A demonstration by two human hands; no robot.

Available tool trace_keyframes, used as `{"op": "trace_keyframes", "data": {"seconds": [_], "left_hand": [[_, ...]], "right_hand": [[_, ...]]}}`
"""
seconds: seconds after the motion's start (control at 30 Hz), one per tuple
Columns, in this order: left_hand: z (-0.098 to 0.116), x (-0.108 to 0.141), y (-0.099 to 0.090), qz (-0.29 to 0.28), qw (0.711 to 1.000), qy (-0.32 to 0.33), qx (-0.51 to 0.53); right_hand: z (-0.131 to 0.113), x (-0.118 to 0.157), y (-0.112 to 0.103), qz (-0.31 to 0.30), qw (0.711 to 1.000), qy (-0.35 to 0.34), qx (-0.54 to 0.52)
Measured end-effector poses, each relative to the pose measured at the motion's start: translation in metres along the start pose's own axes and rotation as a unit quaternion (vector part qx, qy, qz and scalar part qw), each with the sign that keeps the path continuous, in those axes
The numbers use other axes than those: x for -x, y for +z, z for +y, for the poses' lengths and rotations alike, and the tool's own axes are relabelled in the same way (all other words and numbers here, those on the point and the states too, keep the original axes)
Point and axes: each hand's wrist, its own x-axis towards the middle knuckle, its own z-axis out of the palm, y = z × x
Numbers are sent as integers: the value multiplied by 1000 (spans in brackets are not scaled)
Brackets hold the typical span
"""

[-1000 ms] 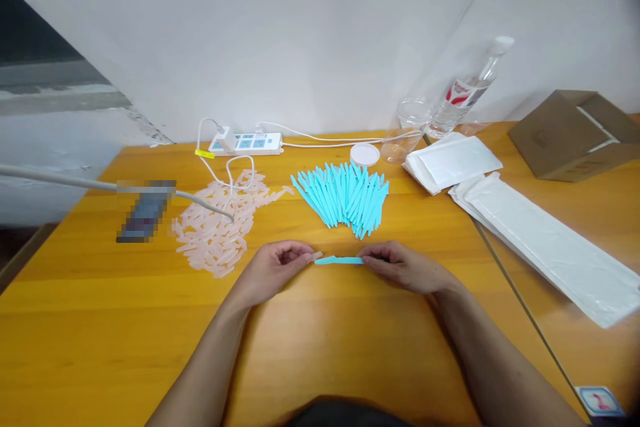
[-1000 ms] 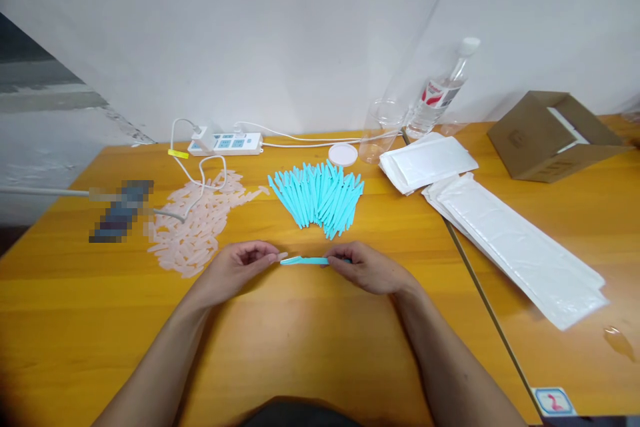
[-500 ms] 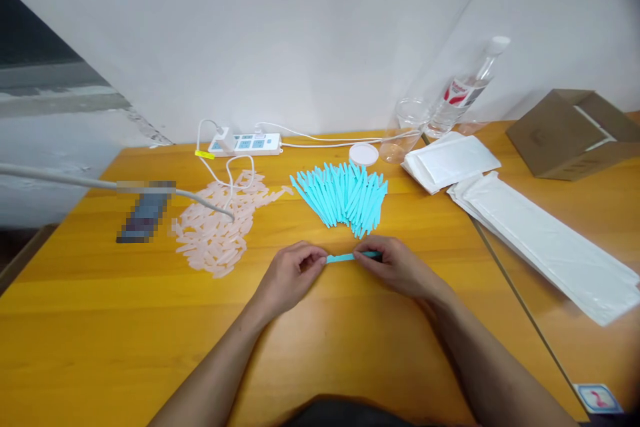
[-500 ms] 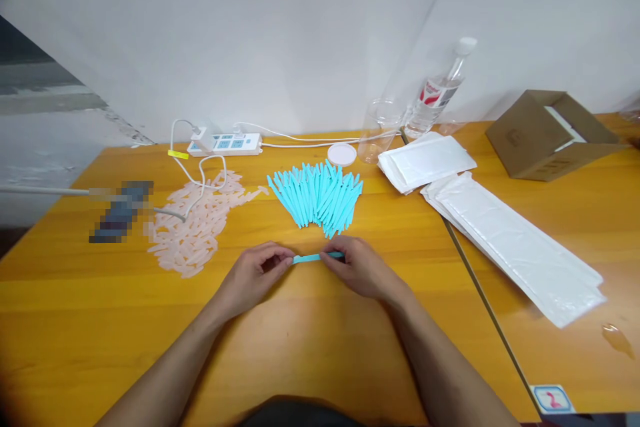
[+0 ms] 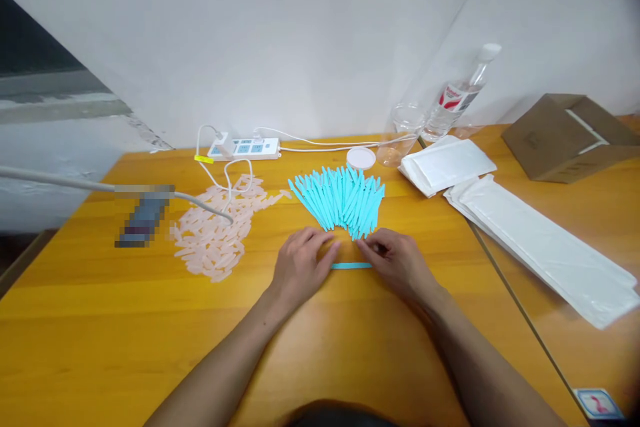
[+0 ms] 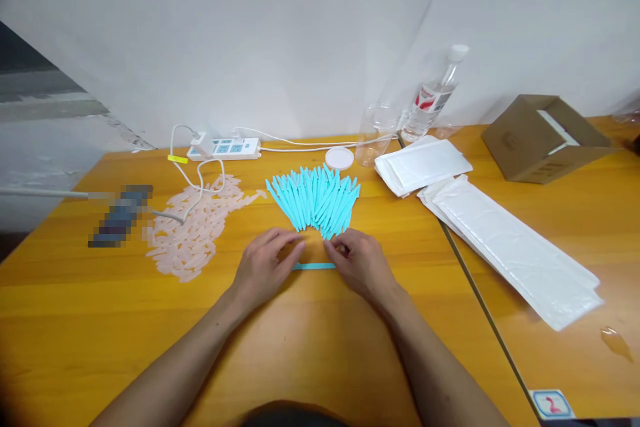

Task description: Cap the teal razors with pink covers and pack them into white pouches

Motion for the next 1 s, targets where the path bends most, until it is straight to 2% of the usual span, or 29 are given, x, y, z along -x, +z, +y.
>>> {"op": "trace_keyframes", "data": {"seconds": [0.07, 0.2, 0.27, 0.33, 0.5, 0.6, 0.63, 0.7, 0.77, 0.8, 0.87, 0.93, 1.0], "left_hand": [[16, -29, 12, 19, 999, -33, -32], [40, -81, 37, -63, 984, -97, -132], [44, -93, 45, -90, 976, -128, -150], [42, -96, 48, -93, 975, -149, -139], [34, -91, 40, -75, 981, -150, -101], [37, -77, 32, -51, 983, -165, 54], [40, -69, 30, -53, 974, -178, 131], [46, -49, 26, -78, 936, -208, 272], [48, -27, 21, -109, 905, -213, 352], [45, -17, 17, -115, 901, -204, 366], [28, -4, 6, -91, 919, -179, 340], [-3, -2, -11, -20, 955, -166, 245], [-41, -11, -29, 75, 981, -167, 59]], "right_hand": [[3, -3, 2, 33, 999, 36, -19], [14, -8, 3, 77, 989, 99, -75], [19, -9, 2, 83, 986, 115, -91], [21, -10, 1, 74, 985, 120, -95], [18, -12, -4, 57, 984, 132, -110], [10, -13, -5, 67, 968, 158, -181], [6, -14, -5, 61, 960, 165, -217], [-3, -14, -4, 19, 936, 176, -303], [-11, -13, -2, -43, 904, 186, -381], [-14, -12, -1, -66, 892, 193, -405], [-18, -11, 0, -83, 890, 200, -401], [-17, -9, -1, -62, 924, 170, -336], [-16, -6, -1, -34, 964, 102, -244]]}}
